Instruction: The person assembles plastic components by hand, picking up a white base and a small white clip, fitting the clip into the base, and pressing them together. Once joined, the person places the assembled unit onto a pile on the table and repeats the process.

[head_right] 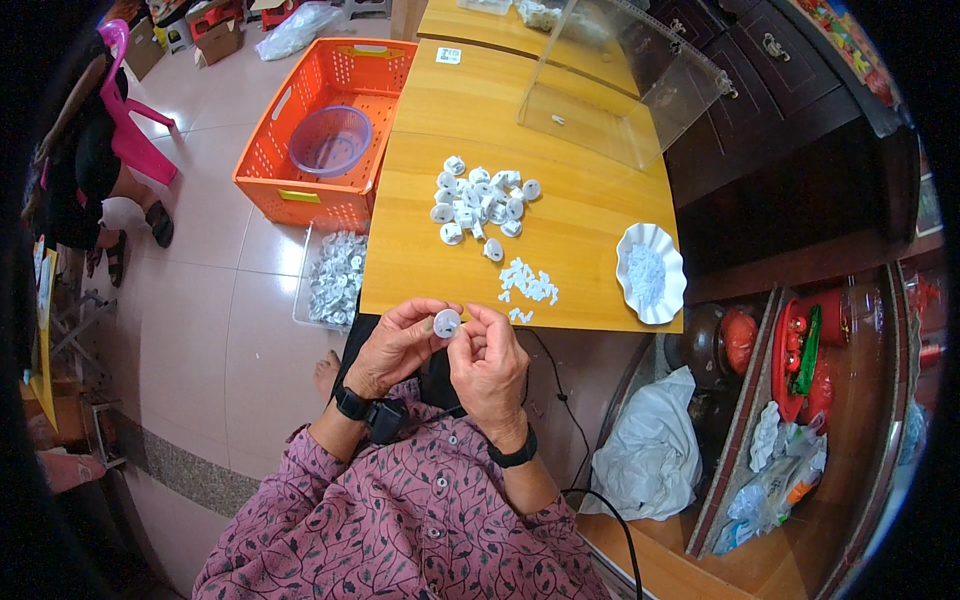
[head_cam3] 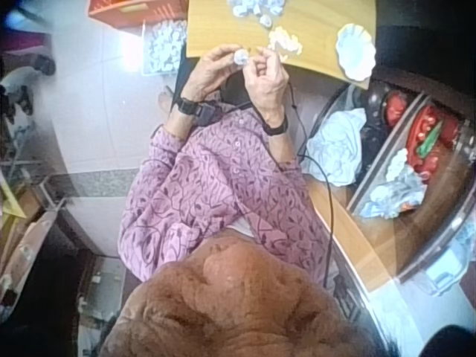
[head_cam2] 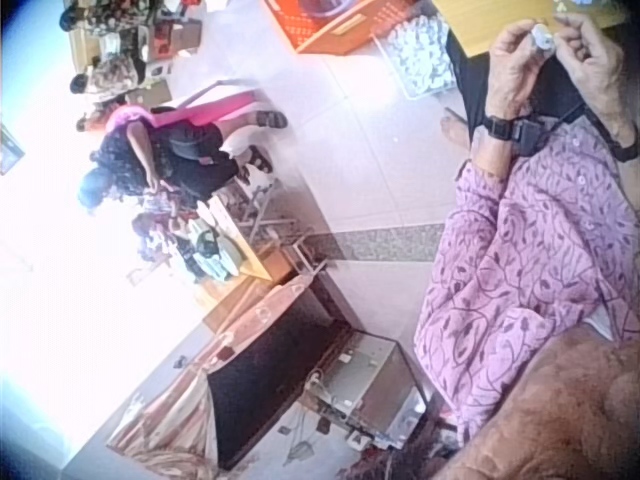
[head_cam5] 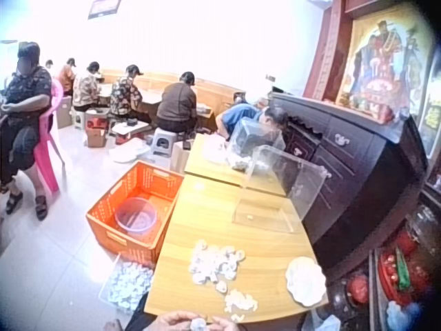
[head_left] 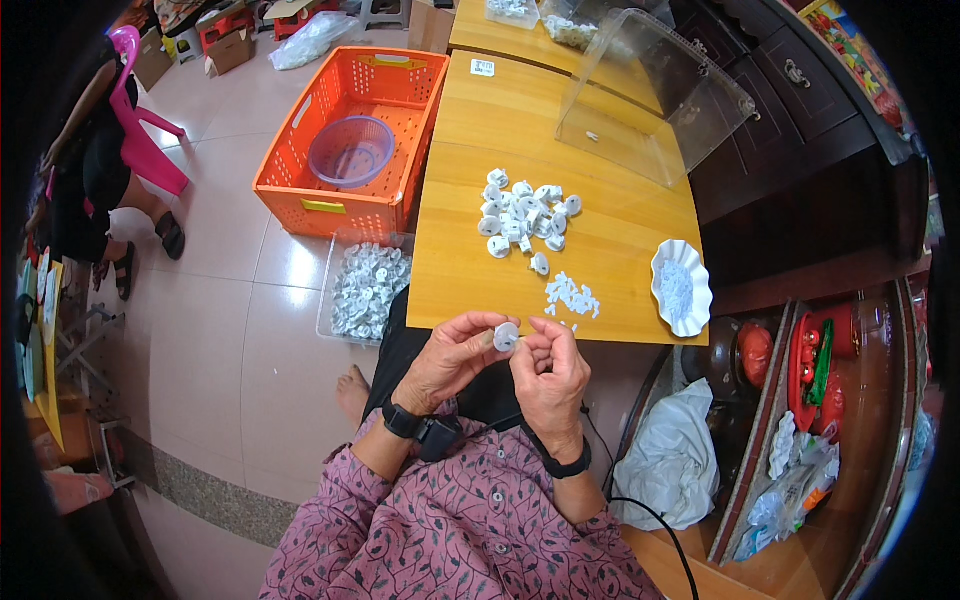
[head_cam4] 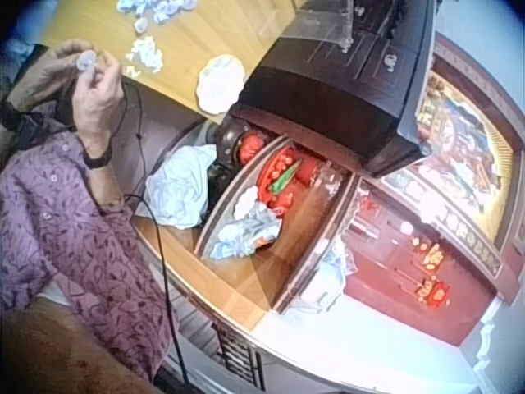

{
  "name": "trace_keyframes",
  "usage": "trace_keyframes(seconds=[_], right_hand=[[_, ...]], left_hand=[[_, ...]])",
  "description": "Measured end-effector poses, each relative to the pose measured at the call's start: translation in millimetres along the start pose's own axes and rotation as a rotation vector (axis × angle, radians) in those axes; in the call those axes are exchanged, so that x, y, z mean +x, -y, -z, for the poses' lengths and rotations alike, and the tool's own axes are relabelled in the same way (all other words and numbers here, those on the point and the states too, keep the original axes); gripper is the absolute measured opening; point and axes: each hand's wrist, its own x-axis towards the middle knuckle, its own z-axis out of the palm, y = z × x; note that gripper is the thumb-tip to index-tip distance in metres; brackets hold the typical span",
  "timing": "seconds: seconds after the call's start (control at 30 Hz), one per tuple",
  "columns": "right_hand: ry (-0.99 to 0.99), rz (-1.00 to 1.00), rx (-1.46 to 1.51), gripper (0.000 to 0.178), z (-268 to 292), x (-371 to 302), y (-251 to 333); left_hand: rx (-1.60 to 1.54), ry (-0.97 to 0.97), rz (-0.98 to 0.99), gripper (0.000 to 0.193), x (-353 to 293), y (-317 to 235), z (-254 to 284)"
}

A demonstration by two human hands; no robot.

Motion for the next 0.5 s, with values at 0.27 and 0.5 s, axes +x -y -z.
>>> trace_keyframes(seconds=[0.27,0.5], right_hand=[[-0.003,0.027,-0.011,0.026,-2.0,0.3,1.1],[-0.006,0.081,-0.079,0.027,-4.9,-0.6,-4.2]], left_hand=[[0.017,-0.010,-0.005,0.026,-1.6,-1.6,-1.3],[0.096,-0.020,-0.035,0.027,-2.8,-3.4,-4.5]])
